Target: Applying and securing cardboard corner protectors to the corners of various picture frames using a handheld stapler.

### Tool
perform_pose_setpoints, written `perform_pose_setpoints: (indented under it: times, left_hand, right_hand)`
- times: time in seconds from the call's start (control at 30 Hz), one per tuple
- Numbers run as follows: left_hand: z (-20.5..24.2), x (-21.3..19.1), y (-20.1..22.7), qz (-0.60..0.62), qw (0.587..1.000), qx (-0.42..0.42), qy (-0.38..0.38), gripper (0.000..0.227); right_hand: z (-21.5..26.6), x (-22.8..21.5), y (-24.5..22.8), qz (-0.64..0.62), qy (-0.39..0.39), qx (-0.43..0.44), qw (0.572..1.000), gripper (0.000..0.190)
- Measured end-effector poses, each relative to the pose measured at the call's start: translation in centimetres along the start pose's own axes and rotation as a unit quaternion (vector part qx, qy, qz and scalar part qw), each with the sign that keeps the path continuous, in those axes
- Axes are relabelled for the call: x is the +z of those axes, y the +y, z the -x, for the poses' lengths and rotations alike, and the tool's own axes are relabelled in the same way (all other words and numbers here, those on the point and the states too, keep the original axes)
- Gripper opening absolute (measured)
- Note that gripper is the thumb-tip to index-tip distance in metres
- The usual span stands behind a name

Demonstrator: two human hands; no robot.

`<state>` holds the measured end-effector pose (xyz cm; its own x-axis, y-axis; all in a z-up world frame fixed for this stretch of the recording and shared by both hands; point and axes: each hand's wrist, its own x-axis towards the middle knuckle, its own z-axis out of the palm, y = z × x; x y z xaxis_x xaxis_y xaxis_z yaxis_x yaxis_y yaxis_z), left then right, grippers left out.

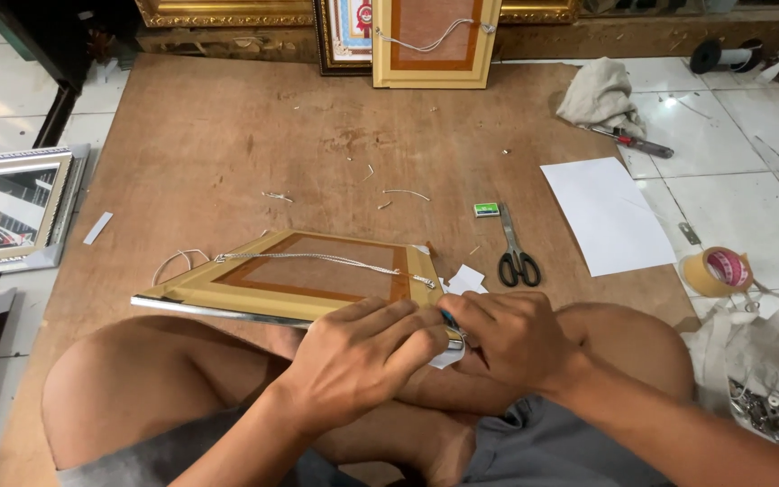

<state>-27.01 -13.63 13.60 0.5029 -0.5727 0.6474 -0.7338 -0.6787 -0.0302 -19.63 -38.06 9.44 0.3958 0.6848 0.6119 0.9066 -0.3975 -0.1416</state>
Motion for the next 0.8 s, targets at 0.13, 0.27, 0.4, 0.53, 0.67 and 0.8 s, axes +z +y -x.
perform_pose_setpoints:
  times: [0.13, 0.27, 0.4, 0.53, 0.67, 0.8]
  left_hand:
    - [-0.1, -0.3, -0.2, 0.007, 1.0, 0.0, 0.004, 0.017]
    - [0.0, -0.3, -0.7, 0.013, 1.0, 0.003, -0.005, 0.018]
    - [0.2, -0.4, -0.9, 0.023, 1.0, 0.004, -0.01, 0.021]
    - [0.3, -0.5, -1.0, 0.014, 1.0, 0.003, -0.003, 0.02]
    - [0.7, -0.5, -1.0, 0.013, 1.0, 0.017, -0.005, 0.019]
    - [0.8, -0.8, -1.2, 0.041, 0.999, 0.016, 0.006, 0.017]
  right_hand:
    - [0.1, -0.1, 0.2, -0.007, -0.011, 0.009, 1.0, 0.048]
    - [0.6, 0.1, 0.8, -0.14, -0.084, 0.195, 0.967, 0.09]
    - [0.2, -0.4, 0.9, -0.171, -0.067, 0.197, 0.963, 0.086]
    - [-1.0, -0.4, 0.9, -0.122, -0.038, 0.083, 0.988, 0.086]
    - [-1.4, 0.3, 0.7, -0.107, -0.037, 0.038, 0.993, 0.073]
    - [-1.0, 1.0, 0.7, -0.1, -0.031, 0.014, 0.994, 0.066]
